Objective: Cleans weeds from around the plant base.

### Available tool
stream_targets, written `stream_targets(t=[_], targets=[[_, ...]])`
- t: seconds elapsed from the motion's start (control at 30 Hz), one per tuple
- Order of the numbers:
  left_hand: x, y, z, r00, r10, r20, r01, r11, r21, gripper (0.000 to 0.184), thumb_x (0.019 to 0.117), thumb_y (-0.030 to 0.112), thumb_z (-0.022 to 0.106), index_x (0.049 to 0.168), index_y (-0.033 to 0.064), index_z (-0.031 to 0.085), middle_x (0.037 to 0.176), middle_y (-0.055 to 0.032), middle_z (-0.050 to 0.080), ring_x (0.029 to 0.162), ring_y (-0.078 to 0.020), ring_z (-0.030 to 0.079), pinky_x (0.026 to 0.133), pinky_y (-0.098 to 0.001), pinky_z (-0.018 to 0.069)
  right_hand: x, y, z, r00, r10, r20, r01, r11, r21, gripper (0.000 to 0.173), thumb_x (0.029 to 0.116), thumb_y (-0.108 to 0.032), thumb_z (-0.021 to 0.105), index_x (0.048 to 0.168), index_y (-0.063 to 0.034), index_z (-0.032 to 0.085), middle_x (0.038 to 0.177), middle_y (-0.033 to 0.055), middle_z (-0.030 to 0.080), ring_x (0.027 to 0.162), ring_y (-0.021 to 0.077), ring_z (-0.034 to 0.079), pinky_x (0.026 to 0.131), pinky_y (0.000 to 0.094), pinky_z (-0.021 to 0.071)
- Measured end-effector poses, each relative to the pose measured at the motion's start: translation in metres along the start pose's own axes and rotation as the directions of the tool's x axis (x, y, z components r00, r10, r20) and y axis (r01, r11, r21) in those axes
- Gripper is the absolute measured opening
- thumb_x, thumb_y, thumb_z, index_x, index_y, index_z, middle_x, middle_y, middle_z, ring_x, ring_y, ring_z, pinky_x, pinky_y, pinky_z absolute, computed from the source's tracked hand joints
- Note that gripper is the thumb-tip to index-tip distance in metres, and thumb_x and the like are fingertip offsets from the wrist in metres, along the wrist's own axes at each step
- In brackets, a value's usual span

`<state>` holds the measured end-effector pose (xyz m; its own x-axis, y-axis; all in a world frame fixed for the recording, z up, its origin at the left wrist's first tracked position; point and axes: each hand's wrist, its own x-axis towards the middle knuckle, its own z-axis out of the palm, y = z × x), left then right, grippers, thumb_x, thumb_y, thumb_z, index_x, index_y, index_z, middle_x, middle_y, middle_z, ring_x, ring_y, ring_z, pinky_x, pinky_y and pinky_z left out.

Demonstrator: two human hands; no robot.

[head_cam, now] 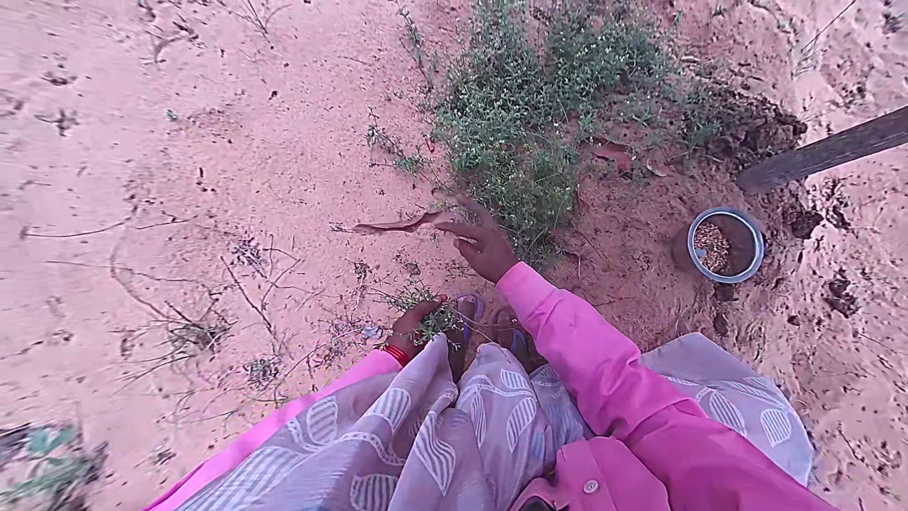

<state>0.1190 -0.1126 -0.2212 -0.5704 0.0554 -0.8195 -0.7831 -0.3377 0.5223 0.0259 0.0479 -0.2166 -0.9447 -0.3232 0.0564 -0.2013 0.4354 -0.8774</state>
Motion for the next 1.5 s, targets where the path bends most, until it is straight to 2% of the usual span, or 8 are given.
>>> stream_targets(t=[0.07,0.2,0.4,0.6,0.97,1.2,1.33,1.5], targets=[[-0.004,0.005,0.004,1.0,0.004,-0.014,-0.004,0.999,0.04,0.021,0.1099,0.012,0.038,0.111,0.003,0.057,0.083,-0.0002,0.062,0.07,-0.0022,0.062,0.064,-0.0179,0.052,-0.011,0.027,-0.029,0.961,0.05,-0.273,-0.079,0.992,-0.098,0.033,0.0962,0.005,0.052,0.119,-0.0011,0.075,0.138,0.0249,0.061,0.122,0.0366,0.064,0.098,0.0471,0.0548],[-0.006,0.006,0.002,1.0,-0.014,-0.002,0.014,1.0,0.02,0.021,0.1097,0.012,0.038,0.115,0.0023,0.056,0.085,-0.0003,0.061,0.07,-0.0015,0.061,0.065,-0.0173,0.0513,-0.03,0.087,-0.113,0.746,0.378,-0.548,-0.564,0.796,-0.22,0.035,0.1055,-0.004,0.04,0.128,0.0026,0.067,0.125,0.0242,0.069,0.12,0.0376,0.064,0.106,0.053,0.0467],[-0.018,0.012,0.002,0.997,-0.023,-0.07,0.024,1.0,0.019,0.02,0.1095,0.011,0.04,0.115,0.0022,0.057,0.084,-0.0002,0.06,0.068,-0.0011,0.06,0.063,-0.0167,0.0507,-0.016,0.144,-0.134,0.557,0.775,-0.298,-0.782,0.369,-0.502,0.052,0.1054,-0.015,0.052,0.156,-0.0135,0.045,0.15,0.0255,0.052,0.135,0.044,0.054,0.109,0.0632,0.0437],[-0.018,0.007,-0.003,0.998,-0.017,-0.058,0.018,1.0,0.014,0.019,0.1095,0.01,0.039,0.113,0.0015,0.056,0.082,0.0014,0.058,0.068,0.0003,0.058,0.064,-0.0156,0.0499,-0.005,0.131,-0.117,0.45,0.868,-0.21,-0.7,0.197,-0.686,0.051,0.1056,-0.034,0.055,0.147,-0.0035,0.052,0.151,0.0245,0.051,0.137,0.0416,0.053,0.108,0.0633,0.0438],[-0.013,0.002,0.007,0.998,0.007,-0.06,-0.006,0.999,0.032,0.019,0.1087,0.008,0.038,0.107,0.0035,0.057,0.077,0.0027,0.06,0.065,0.001,0.059,0.06,-0.0145,0.0499,-0.075,0.097,-0.14,0.645,0.709,-0.284,-0.751,0.518,-0.41,0.048,0.1138,-0.03,0.035,0.123,0.0068,0.065,0.131,0.0304,0.062,0.126,0.0448,0.059,0.106,0.0626,0.0428],[-0.02,0.004,0.007,0.994,0.067,-0.084,-0.066,0.998,0.018,0.018,0.1078,0.007,0.041,0.104,0.0045,0.058,0.075,0.0042,0.062,0.063,0.0017,0.061,0.059,-0.0144,0.0515,-0.033,0.151,-0.197,0.351,0.755,-0.554,-0.877,0.472,0.087,0.043,0.1036,-0.009,0.052,0.146,-0.0042,0.054,0.14,0.0271,0.059,0.132,0.042,0.056,0.108,0.0597,0.0436],[-0.016,0.003,-0.003,0.995,0.041,-0.096,-0.039,0.999,0.03,0.013,0.1066,0.004,0.043,0.108,-0.0009,0.056,0.082,0.0002,0.06,0.068,-0.0004,0.059,0.066,-0.0163,0.051,-0.011,0.164,-0.195,0.5,0.763,-0.409,-0.861,0.386,-0.333,0.047,0.1083,-0.022,0.05,0.152,-0.0053,0.046,0.145,0.0272,0.057,0.136,0.0446,0.054,0.111,0.0638,0.0405],[0.041,-0.042,-0.05,1.0,-0.014,0.007,0.014,0.999,-0.031,0.021,0.1067,0.017,0.05,0.117,0.003,0.062,0.09,-0.0035,0.069,0.076,-0.0077,0.067,0.07,-0.0247,0.0566,-0.015,0.136,-0.15,0.403,0.839,-0.366,-0.857,0.206,-0.472,0.043,0.1108,-0.03,0.041,0.14,-0.0058,0.06,0.139,0.0233,0.062,0.132,0.0409,0.058,0.106,0.0623,0.0452]])
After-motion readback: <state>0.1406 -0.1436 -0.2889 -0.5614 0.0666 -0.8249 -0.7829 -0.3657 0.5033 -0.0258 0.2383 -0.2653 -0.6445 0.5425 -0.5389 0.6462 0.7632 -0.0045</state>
